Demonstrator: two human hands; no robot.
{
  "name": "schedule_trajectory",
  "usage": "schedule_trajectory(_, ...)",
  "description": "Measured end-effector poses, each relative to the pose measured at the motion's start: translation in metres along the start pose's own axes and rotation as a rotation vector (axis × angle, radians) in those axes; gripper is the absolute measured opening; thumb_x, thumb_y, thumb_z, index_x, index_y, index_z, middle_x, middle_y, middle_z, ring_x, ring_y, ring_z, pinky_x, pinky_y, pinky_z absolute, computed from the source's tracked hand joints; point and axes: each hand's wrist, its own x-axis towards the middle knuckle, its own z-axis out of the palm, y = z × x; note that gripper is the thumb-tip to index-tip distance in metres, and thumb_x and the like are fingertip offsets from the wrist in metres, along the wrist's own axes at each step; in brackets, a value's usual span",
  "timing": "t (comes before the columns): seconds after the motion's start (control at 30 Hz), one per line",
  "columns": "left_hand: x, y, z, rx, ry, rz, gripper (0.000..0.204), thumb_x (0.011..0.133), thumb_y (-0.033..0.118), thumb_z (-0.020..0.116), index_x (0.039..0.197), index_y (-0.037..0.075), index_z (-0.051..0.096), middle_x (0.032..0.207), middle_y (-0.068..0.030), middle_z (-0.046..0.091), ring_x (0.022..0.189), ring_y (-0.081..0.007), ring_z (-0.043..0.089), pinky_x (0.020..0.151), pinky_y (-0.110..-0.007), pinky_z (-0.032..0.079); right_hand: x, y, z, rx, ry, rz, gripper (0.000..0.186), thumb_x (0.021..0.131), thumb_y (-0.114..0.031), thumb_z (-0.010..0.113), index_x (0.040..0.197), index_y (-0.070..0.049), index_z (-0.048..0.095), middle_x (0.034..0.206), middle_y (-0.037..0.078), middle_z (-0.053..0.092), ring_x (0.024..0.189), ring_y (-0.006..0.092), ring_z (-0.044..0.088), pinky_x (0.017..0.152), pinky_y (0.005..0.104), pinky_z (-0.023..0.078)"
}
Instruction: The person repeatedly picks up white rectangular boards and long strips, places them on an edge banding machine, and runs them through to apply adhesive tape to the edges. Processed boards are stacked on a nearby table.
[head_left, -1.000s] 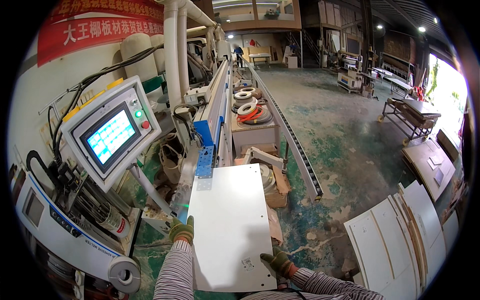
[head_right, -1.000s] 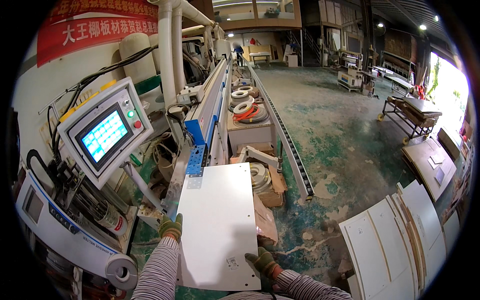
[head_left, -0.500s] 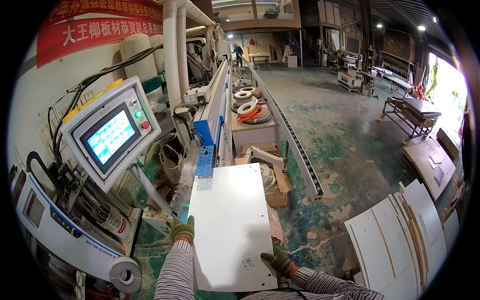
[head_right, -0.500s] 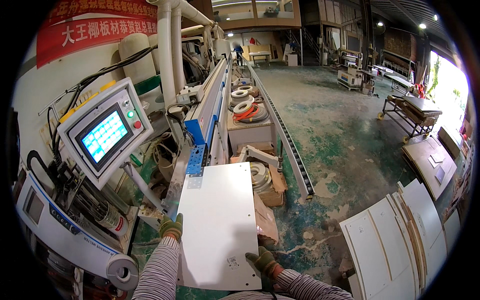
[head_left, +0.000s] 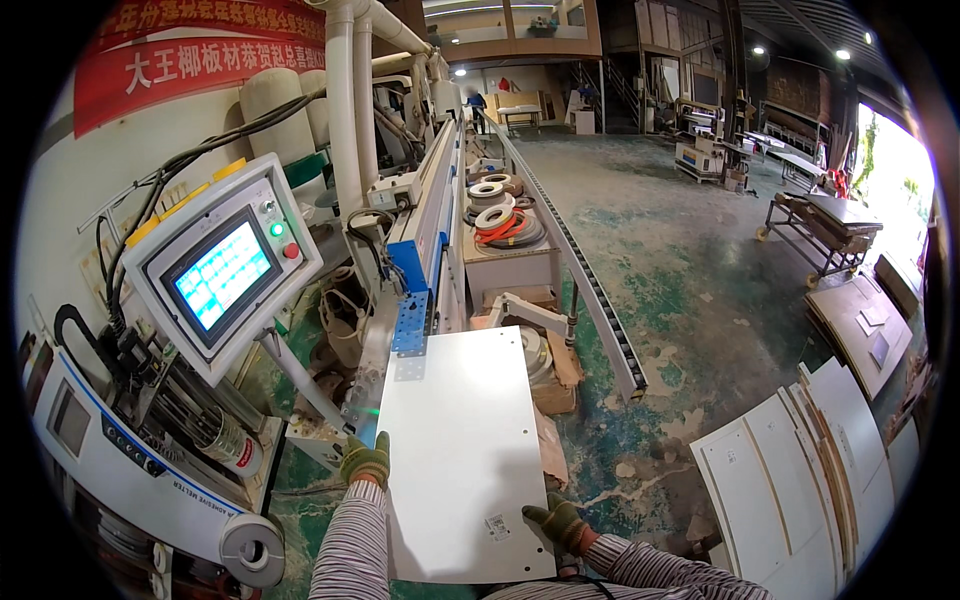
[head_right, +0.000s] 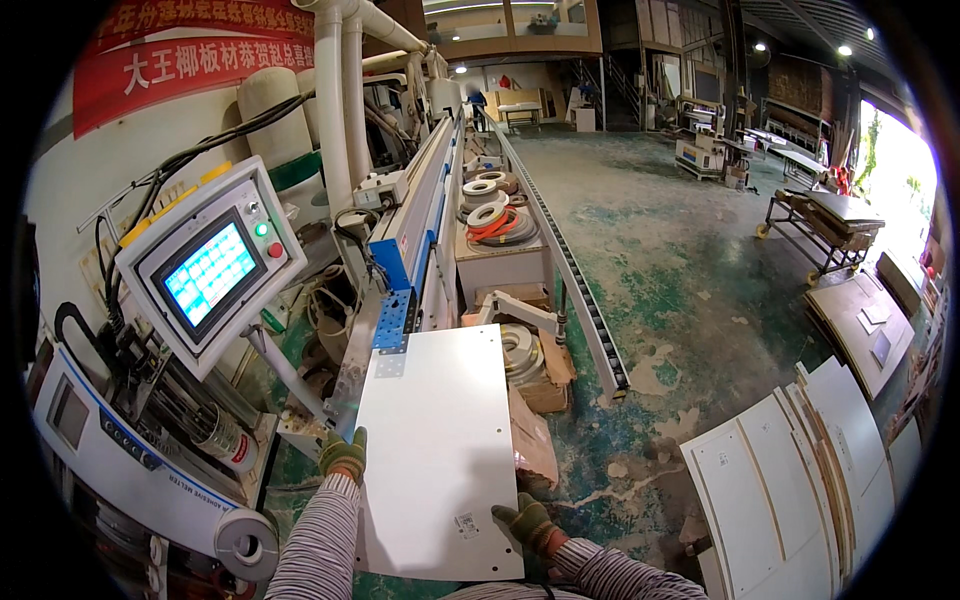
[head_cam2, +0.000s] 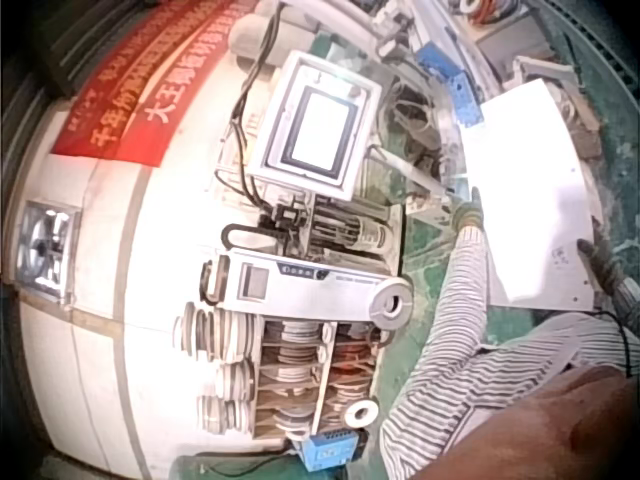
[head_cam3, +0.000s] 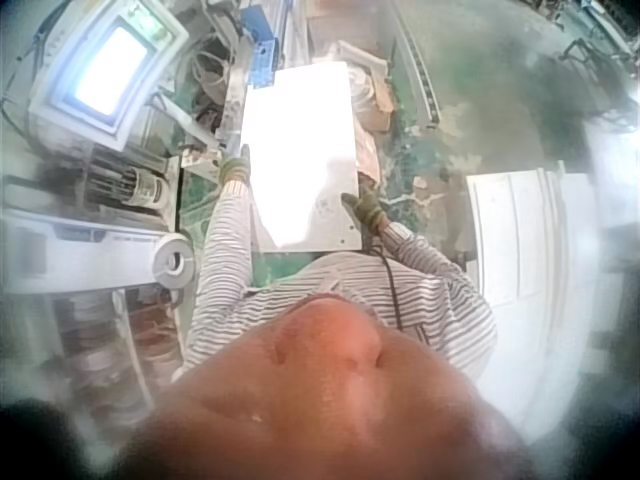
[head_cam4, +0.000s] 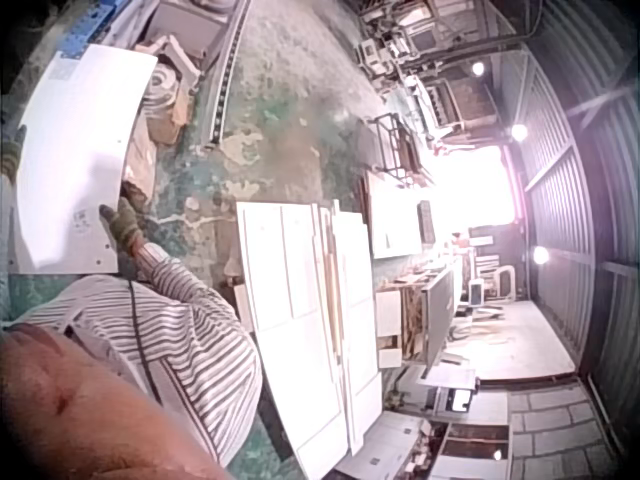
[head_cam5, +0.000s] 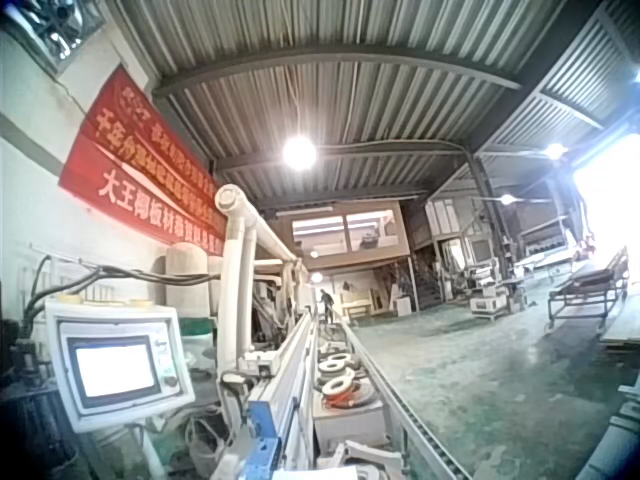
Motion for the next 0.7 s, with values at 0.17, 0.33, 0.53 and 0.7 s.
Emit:
schedule_trajectory(0.17,-0.014,0.005,-0.007,-0.025,0.015,0.007,0.088,0.097,0.068,0.043,0.159,0.006,0.028,0.161,-0.0218,0.034,0.145,-0.0386,0.041,0.117,-0.049,0.040,-0.002,-0.004,-0.002,0.027,-0.004,0.011,0.045,0.089,-0.028,0.081,0.114,0.004,0.061,0.105,0.016,0.072,0.094,0.0224,0.067,0.083,0.0364,0.053)
schedule_trajectory(0.33,-0.020,0.006,-0.009,-0.032,0.030,0.018,0.087,0.098,0.067,0.043,0.158,0.006,0.029,0.160,-0.0217,0.036,0.144,-0.0386,0.043,0.116,-0.049,0.041,-0.011,-0.028,-0.004,-0.048,-0.005,0.040,0.046,0.089,-0.029,0.080,0.114,0.004,0.060,0.104,0.015,0.072,0.094,0.0225,0.066,0.083,0.0365,0.053)
schedule_trajectory(0.53,-0.004,-0.004,-0.001,-0.049,0.033,0.015,0.085,0.099,0.065,0.043,0.159,0.006,0.029,0.161,-0.0210,0.035,0.145,-0.0380,0.041,0.118,-0.049,0.040,-0.010,-0.026,-0.004,-0.101,0.003,0.015,0.047,0.089,-0.033,0.080,0.112,0.003,0.062,0.104,0.016,0.072,0.095,0.0246,0.066,0.083,0.0374,0.052)
schedule_trajectory(0.7,-0.003,-0.001,0.002,-0.048,0.030,0.005,0.086,0.099,0.064,0.044,0.159,0.006,0.027,0.162,-0.0210,0.032,0.147,-0.0379,0.038,0.119,-0.049,0.037,-0.003,-0.006,-0.003,-0.073,0.007,-0.004,0.049,0.089,-0.036,0.079,0.113,0.003,0.064,0.108,0.018,0.072,0.097,0.0269,0.066,0.086,0.0394,0.052)
